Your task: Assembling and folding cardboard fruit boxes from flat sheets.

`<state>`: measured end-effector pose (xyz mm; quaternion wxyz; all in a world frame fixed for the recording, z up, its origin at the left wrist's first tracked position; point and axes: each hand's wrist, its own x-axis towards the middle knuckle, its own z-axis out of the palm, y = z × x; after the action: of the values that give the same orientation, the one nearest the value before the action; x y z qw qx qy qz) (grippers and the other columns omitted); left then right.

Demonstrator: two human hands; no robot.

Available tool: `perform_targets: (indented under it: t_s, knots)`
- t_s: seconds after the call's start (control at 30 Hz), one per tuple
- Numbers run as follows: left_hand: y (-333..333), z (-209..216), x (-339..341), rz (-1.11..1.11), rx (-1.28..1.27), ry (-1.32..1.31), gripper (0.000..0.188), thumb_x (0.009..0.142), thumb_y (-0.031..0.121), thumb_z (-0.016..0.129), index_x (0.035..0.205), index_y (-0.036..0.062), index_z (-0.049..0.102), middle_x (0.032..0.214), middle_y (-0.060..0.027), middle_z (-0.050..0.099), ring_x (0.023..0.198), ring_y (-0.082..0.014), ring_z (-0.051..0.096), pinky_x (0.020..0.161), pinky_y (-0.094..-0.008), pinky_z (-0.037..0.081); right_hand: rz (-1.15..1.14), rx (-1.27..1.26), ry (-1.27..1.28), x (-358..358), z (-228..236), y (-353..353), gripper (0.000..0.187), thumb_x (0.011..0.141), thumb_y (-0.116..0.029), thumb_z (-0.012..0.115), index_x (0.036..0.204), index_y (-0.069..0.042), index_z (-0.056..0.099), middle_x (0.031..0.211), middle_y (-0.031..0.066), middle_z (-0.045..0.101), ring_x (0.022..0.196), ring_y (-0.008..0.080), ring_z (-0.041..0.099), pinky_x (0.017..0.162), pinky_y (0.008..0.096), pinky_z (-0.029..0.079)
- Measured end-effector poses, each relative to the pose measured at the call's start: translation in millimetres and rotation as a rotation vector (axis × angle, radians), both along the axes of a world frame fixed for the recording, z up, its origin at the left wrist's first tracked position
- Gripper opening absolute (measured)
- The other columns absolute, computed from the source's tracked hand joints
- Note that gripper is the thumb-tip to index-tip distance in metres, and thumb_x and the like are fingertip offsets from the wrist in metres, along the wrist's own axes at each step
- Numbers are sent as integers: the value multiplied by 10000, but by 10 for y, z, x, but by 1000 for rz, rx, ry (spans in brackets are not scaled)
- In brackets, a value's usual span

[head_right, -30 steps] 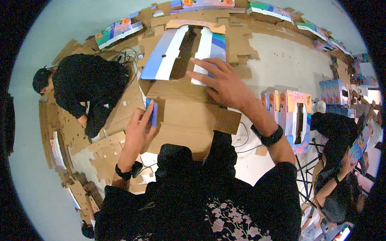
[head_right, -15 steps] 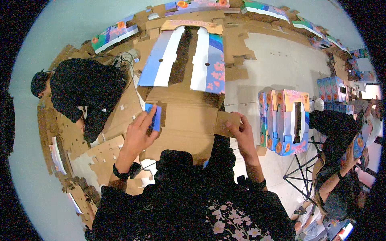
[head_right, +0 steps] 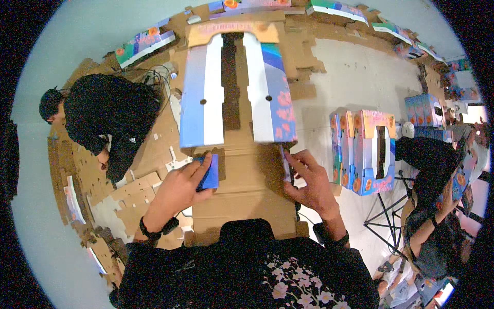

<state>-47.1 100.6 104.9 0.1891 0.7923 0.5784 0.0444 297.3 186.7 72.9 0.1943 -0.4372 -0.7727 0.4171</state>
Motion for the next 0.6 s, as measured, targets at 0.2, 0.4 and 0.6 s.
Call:
perform_targets:
  t_s: [0.2, 0.4, 0.6]
  knots:
    - [-415, -427, 167, 189, -150, -89, 645, 884, 421, 755, 1370, 31, 590, 1130, -201, 660, 942, -406, 684, 814, -459, 585, 133, -127, -218, 63, -429, -217, 546, 805, -287, 824, 1271, -46, 672, 1185, 168, 682, 852, 313, 736, 750, 408, 599]
    - [-683, -581, 227, 461, -70, -355, 642, 769, 301, 868, 1316, 51, 642, 949, -124, 641, 813, -261, 647, 718, -372, 546, -74, -127, 0, 22, -656, -414, 570, 731, -259, 926, 1194, -34, 684, 980, 133, 717, 727, 220, 691, 694, 343, 584]
    - [-700, -695, 222, 596, -3, -485, 562, 738, 264, 918, 1186, 27, 675, 719, -79, 595, 626, -159, 589, 590, -318, 502, -168, -254, 15, -9, -674, -329, 524, 705, -200, 957, 1046, -28, 598, 780, 68, 677, 674, 132, 645, 649, 295, 554]
